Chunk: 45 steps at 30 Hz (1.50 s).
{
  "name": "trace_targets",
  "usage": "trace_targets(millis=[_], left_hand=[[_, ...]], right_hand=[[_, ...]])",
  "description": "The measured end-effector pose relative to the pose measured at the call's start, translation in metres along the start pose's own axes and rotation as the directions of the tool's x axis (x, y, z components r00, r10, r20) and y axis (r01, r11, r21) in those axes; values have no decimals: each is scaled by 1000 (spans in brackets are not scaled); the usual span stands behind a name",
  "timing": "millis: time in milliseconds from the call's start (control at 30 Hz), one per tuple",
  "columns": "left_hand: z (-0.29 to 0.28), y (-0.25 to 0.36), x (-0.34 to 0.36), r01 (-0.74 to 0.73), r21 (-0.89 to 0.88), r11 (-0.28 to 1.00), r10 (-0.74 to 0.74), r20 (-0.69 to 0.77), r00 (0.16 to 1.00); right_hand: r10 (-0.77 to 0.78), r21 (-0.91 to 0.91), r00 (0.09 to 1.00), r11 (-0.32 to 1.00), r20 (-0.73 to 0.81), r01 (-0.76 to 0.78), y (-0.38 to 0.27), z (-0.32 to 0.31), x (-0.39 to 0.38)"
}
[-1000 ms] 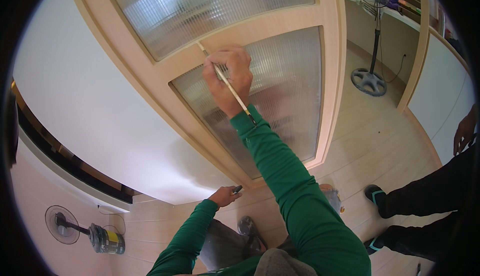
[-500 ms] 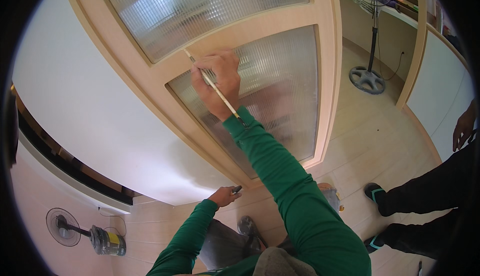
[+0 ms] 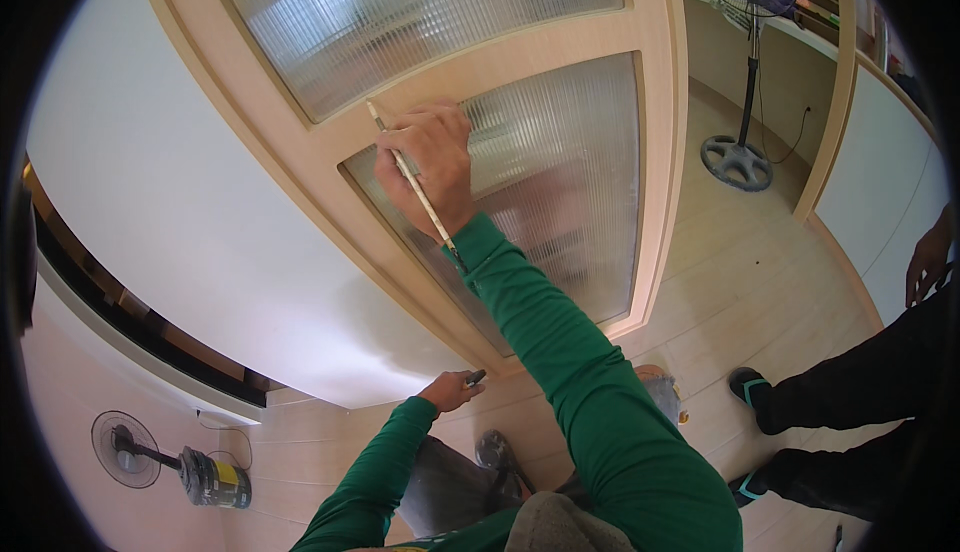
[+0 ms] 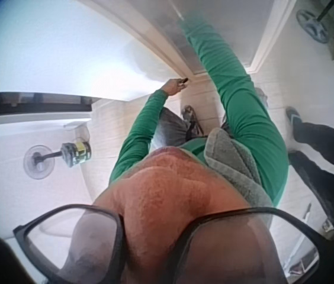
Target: The person paints the wooden frame of a door with frosted glass panels using a small brush and a container of light-colored paint. They repeatedly dip the brush into the paint and apply it to the frame sections between the glass panels.
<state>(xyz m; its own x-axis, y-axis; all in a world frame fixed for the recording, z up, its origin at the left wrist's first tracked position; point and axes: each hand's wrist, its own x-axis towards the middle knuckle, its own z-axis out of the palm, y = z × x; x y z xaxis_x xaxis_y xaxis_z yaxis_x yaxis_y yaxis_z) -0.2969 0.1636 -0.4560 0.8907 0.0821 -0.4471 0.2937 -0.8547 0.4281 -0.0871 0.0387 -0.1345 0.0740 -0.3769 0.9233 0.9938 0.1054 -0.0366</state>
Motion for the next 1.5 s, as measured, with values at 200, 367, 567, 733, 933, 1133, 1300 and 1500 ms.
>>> trace_targets(millis=[200,367,567,733,933,1133,1300,1500], left_hand=[[9,-13,5,-53,20,998,54,-73,996],[7,-10,5,-42,12,999,42,-69,997],[5,-9,1,-54,21,998,55,-73,996],[5,-6,2,-43,3,999,43,-67,997],[6,-9,1,-41,14,999,42,-66,997],[3,-4,1,-24,17,1000,25,-56,998],[3,-5,1,-23,18,1000,24,-51,998],[4,-7,3,-29,35,999,31,-55,998]], right_hand=[[23,-21,998,999,-50,-24,3,3,-2],[-21,-6,1000,1000,-7,21,0,4,-3],[22,-30,1000,999,-9,-22,0,3,-4],[7,-9,1000,1000,17,-7,-6,3,-2],[35,-24,999,999,-3,-36,-2,5,-6],[45,20,999,999,1,-45,-1,7,-10],[66,-9,998,998,-3,-66,-3,8,-9],[40,13,999,999,-8,-40,-8,9,-6]])
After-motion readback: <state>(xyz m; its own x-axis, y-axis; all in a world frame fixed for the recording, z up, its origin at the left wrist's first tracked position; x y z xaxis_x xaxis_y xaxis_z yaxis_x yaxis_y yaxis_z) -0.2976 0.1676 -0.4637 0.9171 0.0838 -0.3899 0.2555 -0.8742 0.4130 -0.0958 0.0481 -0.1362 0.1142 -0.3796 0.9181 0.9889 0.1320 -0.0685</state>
